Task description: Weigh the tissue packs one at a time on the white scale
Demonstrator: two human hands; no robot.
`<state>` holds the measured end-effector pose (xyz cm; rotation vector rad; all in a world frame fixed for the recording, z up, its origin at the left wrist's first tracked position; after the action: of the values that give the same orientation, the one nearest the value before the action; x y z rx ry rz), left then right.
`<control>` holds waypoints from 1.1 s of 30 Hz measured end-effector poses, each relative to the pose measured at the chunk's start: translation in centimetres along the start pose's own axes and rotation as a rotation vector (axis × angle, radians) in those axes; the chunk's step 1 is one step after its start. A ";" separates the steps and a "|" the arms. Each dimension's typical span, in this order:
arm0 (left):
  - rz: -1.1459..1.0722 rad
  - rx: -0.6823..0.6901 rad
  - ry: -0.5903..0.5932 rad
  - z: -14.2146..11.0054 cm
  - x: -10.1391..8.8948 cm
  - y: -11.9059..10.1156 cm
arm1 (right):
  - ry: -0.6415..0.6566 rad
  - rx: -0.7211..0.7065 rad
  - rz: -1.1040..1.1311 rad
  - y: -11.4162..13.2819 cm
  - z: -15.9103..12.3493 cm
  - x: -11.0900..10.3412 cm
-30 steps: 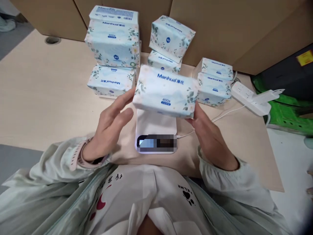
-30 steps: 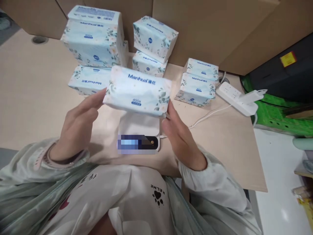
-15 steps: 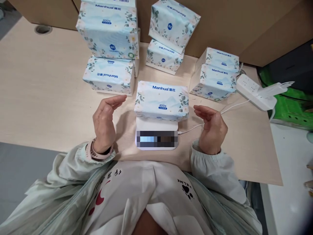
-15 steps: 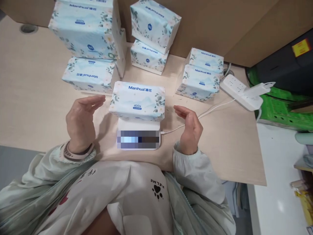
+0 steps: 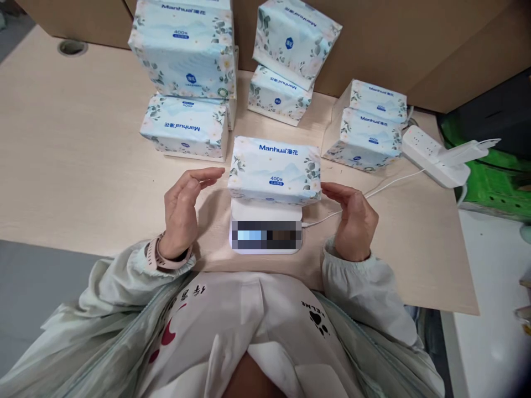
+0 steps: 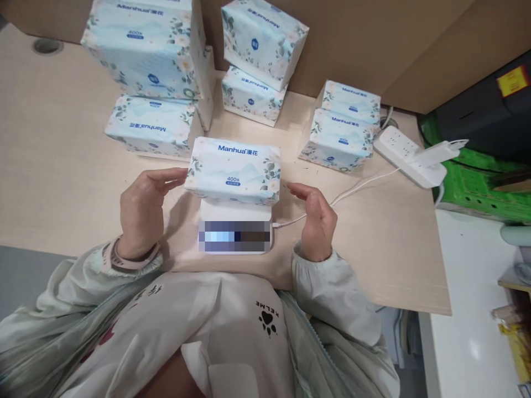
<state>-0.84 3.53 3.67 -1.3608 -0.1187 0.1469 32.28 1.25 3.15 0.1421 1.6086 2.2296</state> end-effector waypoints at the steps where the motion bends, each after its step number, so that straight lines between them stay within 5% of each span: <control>1: 0.001 -0.001 0.001 0.0 0.0 0.0 | 0.003 -0.002 0.000 0.0 0.0 0.0; 8: -0.032 -0.006 0.072 -0.4 0.7 0.4 | 0.053 0.002 0.006 -0.6 -0.3 0.6; 12: -0.106 0.014 0.156 -0.9 1.7 0.3 | 0.264 -0.035 0.061 0.1 -1.0 2.5; 15: -0.130 0.187 0.023 -0.3 1.0 -1.5 | 0.408 -0.118 0.097 2.9 -0.6 4.4; 20: -0.080 0.464 -0.336 3.6 -3.1 -4.6 | 0.648 -0.163 0.153 7.2 3.5 11.7; 24: 0.083 0.463 -0.331 8.9 -6.4 -3.1 | 0.781 -0.067 0.228 6.1 7.3 19.5; 27: 0.161 0.431 -0.317 11.8 -8.3 -0.8 | 0.824 0.033 0.239 4.1 8.6 22.7; 30: 0.213 0.420 -0.314 11.8 -8.1 -0.6 | 0.768 0.025 0.237 2.8 9.1 22.1; 33: 0.247 0.608 -0.376 8.4 -5.4 -4.2 | 0.468 -0.020 0.248 0.8 11.3 17.7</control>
<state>-7.39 9.85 9.51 -0.7249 -0.2017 0.5978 19.20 17.54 5.18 -0.2145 1.8864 2.6101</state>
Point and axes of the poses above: each hand's wrist, its own z-axis towards the middle knuckle, its own x-axis out of the palm, y = z × x, the point moved 6 cm from there along z, towards the middle knuckle, and after that the axes turned 4 degrees about -x, right-handed, at the moved point
